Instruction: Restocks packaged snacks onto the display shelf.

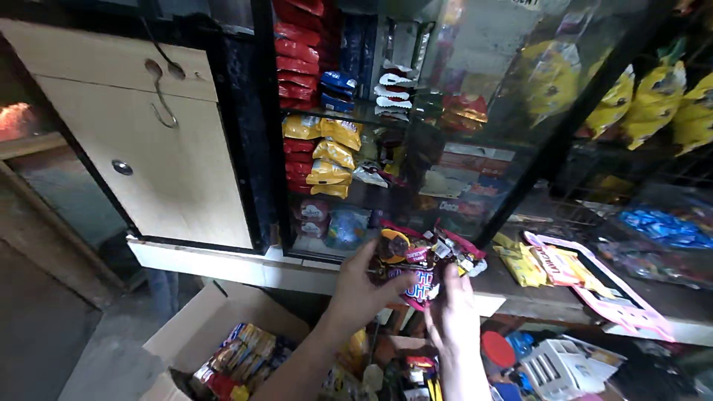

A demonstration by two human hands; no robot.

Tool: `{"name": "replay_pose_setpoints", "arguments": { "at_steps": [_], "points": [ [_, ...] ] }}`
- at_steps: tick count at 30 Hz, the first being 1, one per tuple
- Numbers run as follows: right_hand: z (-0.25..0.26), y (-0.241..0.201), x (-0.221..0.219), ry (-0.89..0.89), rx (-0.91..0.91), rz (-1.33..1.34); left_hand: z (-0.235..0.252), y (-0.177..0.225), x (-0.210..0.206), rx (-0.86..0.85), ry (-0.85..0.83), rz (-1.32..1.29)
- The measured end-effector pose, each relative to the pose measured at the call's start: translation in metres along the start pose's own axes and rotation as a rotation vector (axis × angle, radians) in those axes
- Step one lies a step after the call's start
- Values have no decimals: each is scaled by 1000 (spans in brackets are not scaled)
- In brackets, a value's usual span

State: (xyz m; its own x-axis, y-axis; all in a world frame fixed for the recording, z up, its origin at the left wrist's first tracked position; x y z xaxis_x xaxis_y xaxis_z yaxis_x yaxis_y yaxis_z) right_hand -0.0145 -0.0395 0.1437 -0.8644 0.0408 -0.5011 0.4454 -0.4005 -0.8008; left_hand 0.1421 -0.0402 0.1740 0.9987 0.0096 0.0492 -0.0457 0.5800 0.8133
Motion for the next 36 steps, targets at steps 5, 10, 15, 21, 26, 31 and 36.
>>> {"name": "replay_pose_setpoints", "arguments": {
  "at_steps": [5,10,15,21,26,31,36],
  "points": [
    [0,3,-1,-1,-71,161,13,25,39,-303,367,345],
    [-4,0,5,9,-54,135,61,33,30,-145,295,691],
    [-9,-7,14,16,-33,121,94,25,9,-126,183,669],
    [-10,-14,25,36,-12,115,134,2,-4,-302,89,575],
    [-11,-14,27,29,-15,119,167,-29,-10,-80,-26,390],
    [-7,-11,28,27,-24,152,194,-40,-15,60,-79,408],
    [-5,-10,31,45,-33,148,196,-39,-34,204,-332,638]
  ]
}}
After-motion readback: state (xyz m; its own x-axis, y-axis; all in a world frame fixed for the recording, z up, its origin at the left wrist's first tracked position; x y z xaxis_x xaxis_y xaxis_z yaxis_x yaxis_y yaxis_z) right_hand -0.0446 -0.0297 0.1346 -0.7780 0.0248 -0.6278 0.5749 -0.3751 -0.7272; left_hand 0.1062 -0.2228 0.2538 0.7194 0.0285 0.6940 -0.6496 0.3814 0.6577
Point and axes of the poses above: each hand's wrist, its own z-axis towards the middle knuckle, its own x-axis out of the back of the hand, y = z × x, the point moved 10 cm from there along z, towards the middle knuckle, and after that the axes turned 3 degrees about -x, right-handed, at the moved point
